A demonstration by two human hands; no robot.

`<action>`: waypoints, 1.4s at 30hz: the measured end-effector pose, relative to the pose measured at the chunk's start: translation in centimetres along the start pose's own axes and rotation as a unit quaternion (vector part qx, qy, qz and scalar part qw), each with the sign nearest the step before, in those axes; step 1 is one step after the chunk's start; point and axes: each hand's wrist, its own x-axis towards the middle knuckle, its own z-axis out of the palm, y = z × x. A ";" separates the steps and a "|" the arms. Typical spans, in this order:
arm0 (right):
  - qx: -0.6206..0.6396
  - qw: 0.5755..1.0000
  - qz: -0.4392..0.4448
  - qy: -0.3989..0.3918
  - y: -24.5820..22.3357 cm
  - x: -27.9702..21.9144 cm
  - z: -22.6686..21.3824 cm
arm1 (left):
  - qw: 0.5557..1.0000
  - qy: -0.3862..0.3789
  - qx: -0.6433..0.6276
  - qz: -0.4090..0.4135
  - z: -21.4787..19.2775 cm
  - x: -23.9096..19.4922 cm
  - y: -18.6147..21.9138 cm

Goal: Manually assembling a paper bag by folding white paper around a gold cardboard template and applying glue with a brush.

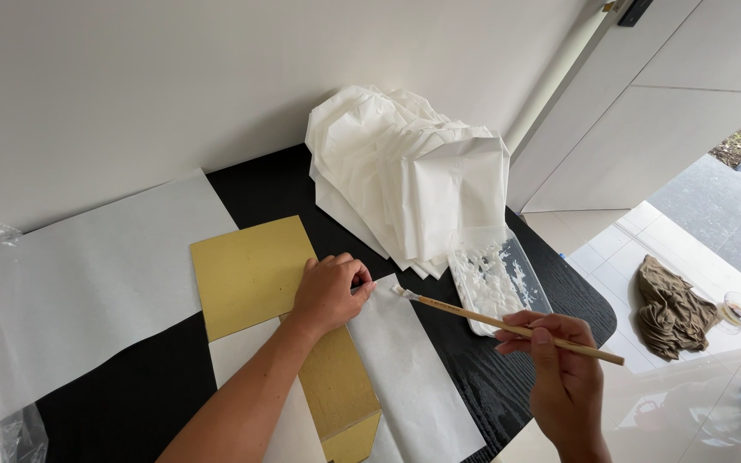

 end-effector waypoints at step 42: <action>0.004 0.999 -0.048 -0.022 0.2 0.5 1.0 | 1.000 0.005 0.003 -0.001 0.3 0.1 -0.1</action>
